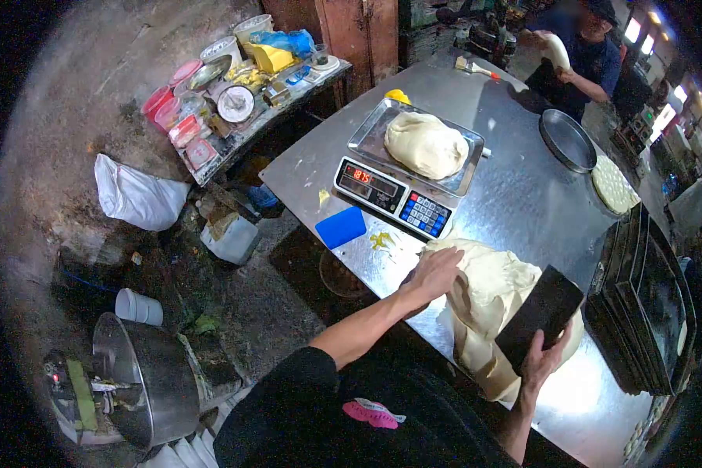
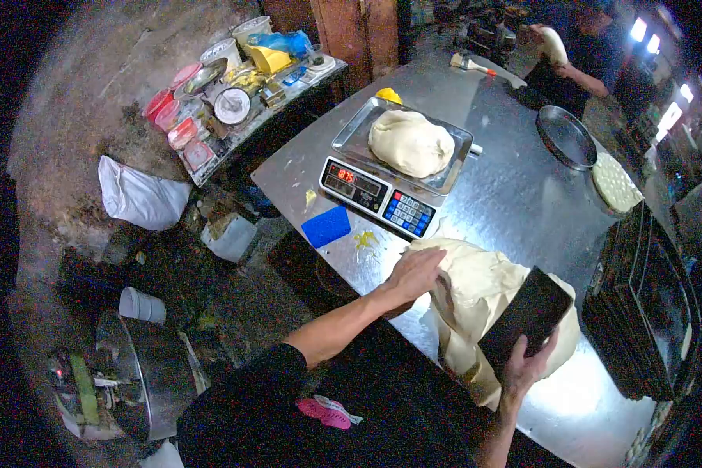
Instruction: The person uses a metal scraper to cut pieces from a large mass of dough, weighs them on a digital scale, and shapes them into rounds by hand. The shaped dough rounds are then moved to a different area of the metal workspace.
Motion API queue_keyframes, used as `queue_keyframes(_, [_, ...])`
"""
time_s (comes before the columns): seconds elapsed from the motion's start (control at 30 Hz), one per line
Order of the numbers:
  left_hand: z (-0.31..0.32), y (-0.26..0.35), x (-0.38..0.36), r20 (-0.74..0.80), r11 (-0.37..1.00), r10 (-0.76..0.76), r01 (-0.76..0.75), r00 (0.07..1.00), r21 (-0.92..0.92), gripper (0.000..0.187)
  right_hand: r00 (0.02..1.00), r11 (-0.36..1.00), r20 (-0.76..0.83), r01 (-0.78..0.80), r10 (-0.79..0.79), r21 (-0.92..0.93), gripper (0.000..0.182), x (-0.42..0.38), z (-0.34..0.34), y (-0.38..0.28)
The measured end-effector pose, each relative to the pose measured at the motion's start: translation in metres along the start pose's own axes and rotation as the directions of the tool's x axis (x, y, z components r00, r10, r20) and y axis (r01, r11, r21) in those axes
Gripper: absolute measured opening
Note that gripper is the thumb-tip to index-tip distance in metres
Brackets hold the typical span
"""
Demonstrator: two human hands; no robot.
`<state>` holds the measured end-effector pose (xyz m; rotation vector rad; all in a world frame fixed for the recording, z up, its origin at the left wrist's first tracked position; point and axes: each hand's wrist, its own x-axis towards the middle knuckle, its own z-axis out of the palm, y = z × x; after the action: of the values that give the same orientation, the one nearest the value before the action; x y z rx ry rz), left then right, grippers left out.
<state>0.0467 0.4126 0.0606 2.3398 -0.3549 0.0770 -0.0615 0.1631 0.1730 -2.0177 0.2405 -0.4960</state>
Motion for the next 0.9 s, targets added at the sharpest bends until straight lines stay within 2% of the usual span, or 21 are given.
queue_keyframes(0.03, [-0.004,-0.001,-0.001,0.003,1.0,0.0,0.0,1.0,-0.001,0.048,1.0,1.0,0.004,0.031,-0.031,-0.005,0.059,0.008,-0.003,0.004])
queue_keyframes(0.1, [-0.01,0.002,-0.001,-0.027,0.969,0.078,-0.069,0.997,0.239,0.047,1.0,0.992,-0.017,-0.021,0.023,0.124,0.062,0.022,0.003,-0.003])
queue_keyframes(0.13, [-0.005,-0.006,0.004,-0.111,0.956,0.205,-0.174,0.972,0.236,0.039,1.0,0.999,-0.024,0.015,-0.014,0.038,0.064,0.027,0.011,-0.008])
queue_keyframes(0.17, [0.001,-0.014,0.011,-0.095,0.959,0.199,-0.174,0.975,0.223,0.039,0.999,0.997,-0.025,0.046,-0.047,-0.054,0.066,0.031,0.019,-0.013])
queue_keyframes(0.23, [0.008,-0.028,0.033,0.11,0.982,0.13,-0.143,0.985,0.121,0.03,0.99,0.991,0.116,0.092,-0.08,-0.102,0.07,0.04,0.044,-0.026])
queue_keyframes(0.27, [0.013,-0.034,0.035,-0.014,0.989,0.151,-0.151,0.988,-0.007,0.013,0.982,0.985,0.174,0.101,-0.076,-0.14,0.072,0.044,0.058,-0.041])
queue_keyframes(0.3, [0.002,-0.032,0.033,-0.027,0.98,0.187,-0.189,0.982,-0.064,0.016,0.985,0.994,0.172,0.046,-0.029,-0.097,0.073,0.044,0.075,-0.024])
queue_keyframes(0.33, [-0.012,-0.026,0.029,0.08,0.996,0.039,-0.033,0.996,-0.084,0.02,0.985,0.998,0.171,-0.009,0.018,-0.055,0.074,0.044,0.092,-0.007])
queue_keyframes(0.37, [-0.031,-0.026,0.023,0.033,0.978,0.116,-0.108,0.993,-0.179,0.023,0.983,0.998,0.169,-0.065,0.066,-0.012,0.076,0.044,0.108,0.01])
queue_keyframes(0.4, [-0.039,-0.027,0.02,0.041,0.978,0.077,-0.068,0.996,-0.196,0.024,0.991,0.999,0.132,0.003,0.003,-0.052,0.077,0.041,0.124,0.015])
queue_keyframes(0.43, [-0.049,-0.027,0.019,0.03,0.975,0.093,-0.085,0.995,-0.207,0.023,0.978,0.98,0.149,-0.121,0.145,-0.155,0.077,0.034,0.136,0.005])
queue_keyframes(0.5, [-0.074,-0.016,0.019,0.017,0.969,0.048,-0.042,0.999,-0.245,0.02,0.876,0.84,0.255,-0.252,0.409,-0.481,0.078,0.02,0.145,-0.049])
queue_keyframes(0.57, [-0.092,-0.015,0.025,0.052,0.964,0.045,-0.03,0.998,-0.264,0.021,0.957,0.972,0.267,-0.045,0.108,-0.231,0.08,-0.009,0.167,-0.002])
queue_keyframes(0.6, [-0.107,-0.005,0.03,0.094,0.945,-0.02,0.05,0.995,-0.323,0.023,0.922,0.994,0.374,-0.075,0.101,-0.083,0.079,-0.015,0.174,0.016])
queue_keyframes(0.63, [-0.124,0.001,0.037,0.067,0.929,-0.052,0.073,0.996,-0.362,0.025,0.83,0.995,0.552,-0.099,0.077,0.009,0.078,-0.018,0.174,0.012])
queue_keyframes(0.67, [-0.147,0.011,0.047,0.1,0.863,-0.141,0.172,0.985,-0.476,0.026,0.723,0.998,0.689,0.008,0.038,-0.064,0.08,-0.025,0.177,0.003])
queue_keyframes(0.7, [-0.168,0.019,0.06,0.147,0.773,-0.223,0.267,0.964,-0.575,0.027,0.683,0.997,0.726,0.075,-0.077,0.035,0.082,-0.038,0.189,0.01])
queue_keyframes(0.73, [-0.183,0.024,0.079,-0.017,0.76,-0.115,0.076,0.993,-0.646,0.025,0.637,0.997,0.769,-0.076,0.054,-0.007,0.082,-0.038,0.191,-0.008])
queue_keyframes(0.77, [-0.195,0.025,0.101,-0.192,0.718,-0.017,-0.122,0.981,-0.685,0.024,0.565,0.974,0.806,-0.218,0.178,-0.062,0.081,-0.034,0.187,-0.027])
queue_keyframes(0.83, [-0.22,0.015,0.146,-0.098,0.775,0.036,-0.09,0.995,-0.625,0.026,0.634,0.992,0.763,-0.099,0.126,-0.081,0.08,-0.02,0.178,-0.032])
queue_keyframes(0.9, [-0.209,-0.042,0.201,-0.03,0.798,0.057,-0.064,0.998,-0.599,0.028,0.667,0.993,0.736,-0.09,0.116,-0.075,0.077,-0.008,0.161,-0.029])
